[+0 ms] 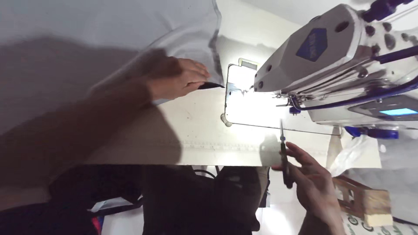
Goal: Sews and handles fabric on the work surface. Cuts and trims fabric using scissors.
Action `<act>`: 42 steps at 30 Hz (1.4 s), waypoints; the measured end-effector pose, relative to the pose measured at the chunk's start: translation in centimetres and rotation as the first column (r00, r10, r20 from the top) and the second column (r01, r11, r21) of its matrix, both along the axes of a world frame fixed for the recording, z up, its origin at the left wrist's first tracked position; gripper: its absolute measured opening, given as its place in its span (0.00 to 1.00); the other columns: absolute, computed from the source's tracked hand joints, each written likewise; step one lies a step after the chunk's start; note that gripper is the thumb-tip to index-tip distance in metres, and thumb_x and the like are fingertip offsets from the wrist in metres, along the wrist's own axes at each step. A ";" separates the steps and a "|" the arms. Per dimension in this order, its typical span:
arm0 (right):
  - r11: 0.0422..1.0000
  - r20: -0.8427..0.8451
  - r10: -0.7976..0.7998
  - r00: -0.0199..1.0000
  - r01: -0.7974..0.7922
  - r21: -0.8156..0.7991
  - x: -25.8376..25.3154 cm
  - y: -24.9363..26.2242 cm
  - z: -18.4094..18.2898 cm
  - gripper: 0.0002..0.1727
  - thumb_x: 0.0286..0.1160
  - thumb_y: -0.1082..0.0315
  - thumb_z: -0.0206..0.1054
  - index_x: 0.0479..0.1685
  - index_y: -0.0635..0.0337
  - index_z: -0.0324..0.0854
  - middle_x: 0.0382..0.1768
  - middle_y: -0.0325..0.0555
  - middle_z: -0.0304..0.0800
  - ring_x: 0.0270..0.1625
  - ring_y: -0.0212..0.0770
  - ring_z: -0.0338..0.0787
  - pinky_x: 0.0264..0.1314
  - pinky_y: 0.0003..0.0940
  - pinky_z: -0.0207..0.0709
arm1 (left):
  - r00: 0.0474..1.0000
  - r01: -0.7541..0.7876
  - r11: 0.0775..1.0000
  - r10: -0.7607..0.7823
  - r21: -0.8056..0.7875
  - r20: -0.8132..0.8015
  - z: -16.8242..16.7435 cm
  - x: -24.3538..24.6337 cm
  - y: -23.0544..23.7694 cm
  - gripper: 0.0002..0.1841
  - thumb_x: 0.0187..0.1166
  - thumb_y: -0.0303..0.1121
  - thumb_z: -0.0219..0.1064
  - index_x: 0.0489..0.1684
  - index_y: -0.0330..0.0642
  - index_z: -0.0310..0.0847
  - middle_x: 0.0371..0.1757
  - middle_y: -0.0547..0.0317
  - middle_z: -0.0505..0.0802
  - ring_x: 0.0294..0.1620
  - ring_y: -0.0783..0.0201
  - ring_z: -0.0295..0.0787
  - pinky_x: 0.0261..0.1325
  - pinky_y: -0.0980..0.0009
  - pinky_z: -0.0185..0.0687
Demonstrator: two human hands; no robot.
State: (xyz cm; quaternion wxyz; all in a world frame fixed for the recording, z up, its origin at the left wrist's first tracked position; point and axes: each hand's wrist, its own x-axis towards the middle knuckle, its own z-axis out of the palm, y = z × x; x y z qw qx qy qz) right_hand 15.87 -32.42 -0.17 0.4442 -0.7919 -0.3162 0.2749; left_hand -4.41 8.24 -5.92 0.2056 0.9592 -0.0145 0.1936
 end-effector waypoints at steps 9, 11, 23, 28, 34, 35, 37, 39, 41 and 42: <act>0.909 -0.648 0.406 0.644 -0.214 0.357 -8.1 9.6 -2.5 0.22 0.89 0.62 0.57 0.74 0.66 0.74 0.45 0.44 0.90 0.30 0.30 0.87 0.25 0.23 0.83 | 0.995 -0.098 0.992 0.099 -0.080 0.008 0.2 -8.1 -5.2 0.17 0.88 0.35 0.57 0.49 0.36 0.93 0.60 0.52 0.95 0.72 0.58 0.88 0.81 0.63 0.76; 0.895 -0.470 0.402 0.786 -0.227 0.384 -8.9 10.5 -2.1 0.22 0.85 0.76 0.56 0.75 0.72 0.73 0.51 0.46 0.89 0.31 0.31 0.89 0.30 0.26 0.88 | 0.999 -0.039 0.988 0.043 -0.152 0.020 0.2 -8.3 -6.9 0.17 0.89 0.35 0.57 0.47 0.35 0.93 0.59 0.53 0.96 0.72 0.60 0.87 0.81 0.64 0.76; 0.825 0.516 0.536 0.668 -0.544 -0.153 -8.4 2.0 -2.7 0.19 0.80 0.60 0.63 0.66 0.42 0.90 0.57 0.45 0.90 0.48 0.38 0.92 0.42 0.36 0.88 | 0.998 -0.066 0.962 0.065 -0.264 -0.014 0.9 -8.2 -11.9 0.23 0.84 0.44 0.63 0.66 0.34 0.85 0.71 0.48 0.90 0.82 0.56 0.77 0.87 0.63 0.65; 0.841 0.494 0.512 0.703 -0.526 -0.122 -9.6 1.2 -3.2 0.19 0.79 0.60 0.62 0.66 0.42 0.90 0.56 0.44 0.90 0.45 0.37 0.91 0.37 0.35 0.86 | 0.950 -0.150 0.985 0.121 -0.083 -0.286 2.6 -1.5 -6.2 0.50 0.67 0.44 0.81 0.93 0.45 0.56 0.65 0.49 0.90 0.57 0.46 0.89 0.64 0.43 0.82; 0.842 0.451 0.515 0.729 -0.530 -0.104 -9.4 1.1 -3.3 0.20 0.77 0.59 0.63 0.67 0.40 0.90 0.56 0.42 0.89 0.44 0.35 0.91 0.36 0.34 0.86 | 0.924 0.091 0.913 -0.227 -0.397 -0.309 3.8 5.5 -5.8 0.22 0.74 0.33 0.76 0.69 0.48 0.88 0.39 0.63 0.97 0.32 0.75 0.89 0.41 0.72 0.86; 0.840 0.434 0.519 0.737 -0.534 -0.099 -9.2 1.1 -3.2 0.20 0.77 0.59 0.64 0.67 0.40 0.89 0.56 0.42 0.89 0.44 0.35 0.91 0.35 0.34 0.86 | 0.950 0.092 0.883 -0.217 -0.459 -0.226 3.3 5.9 -5.6 0.11 0.76 0.31 0.75 0.53 0.43 0.94 0.39 0.64 0.98 0.36 0.79 0.92 0.46 0.77 0.89; 0.836 0.412 0.526 0.744 -0.542 -0.088 -8.5 1.0 -3.1 0.21 0.77 0.57 0.64 0.67 0.40 0.89 0.56 0.41 0.89 0.42 0.34 0.90 0.34 0.35 0.85 | 0.988 0.052 0.812 -0.125 -0.581 -0.086 2.6 6.2 -5.2 0.05 0.77 0.26 0.72 0.40 0.35 0.94 0.37 0.61 0.98 0.36 0.77 0.94 0.46 0.78 0.92; 0.839 0.381 0.522 0.763 -0.539 -0.070 -7.6 0.7 -2.7 0.21 0.76 0.55 0.65 0.67 0.39 0.89 0.58 0.39 0.89 0.45 0.31 0.90 0.38 0.33 0.86 | 0.999 -0.006 0.779 -0.027 -0.627 -0.042 2.5 5.8 -5.0 0.05 0.78 0.25 0.71 0.41 0.33 0.93 0.36 0.59 0.97 0.35 0.74 0.94 0.45 0.74 0.94; 0.864 0.342 0.474 0.812 -0.503 -0.003 -6.0 1.2 -1.9 0.21 0.73 0.52 0.70 0.65 0.41 0.90 0.59 0.38 0.89 0.46 0.27 0.89 0.42 0.28 0.86 | 0.999 -0.025 0.783 0.044 -0.622 0.016 2.5 5.7 -4.4 0.05 0.79 0.24 0.70 0.42 0.33 0.92 0.36 0.59 0.97 0.35 0.73 0.95 0.45 0.74 0.94; 0.876 0.329 0.446 0.832 -0.482 0.032 -5.2 1.5 -1.4 0.22 0.71 0.52 0.71 0.65 0.43 0.90 0.59 0.38 0.89 0.46 0.24 0.88 0.41 0.24 0.85 | 0.997 -0.021 0.788 0.061 -0.615 0.043 2.4 5.6 -4.3 0.05 0.79 0.24 0.70 0.41 0.34 0.92 0.36 0.59 0.97 0.35 0.73 0.95 0.45 0.74 0.94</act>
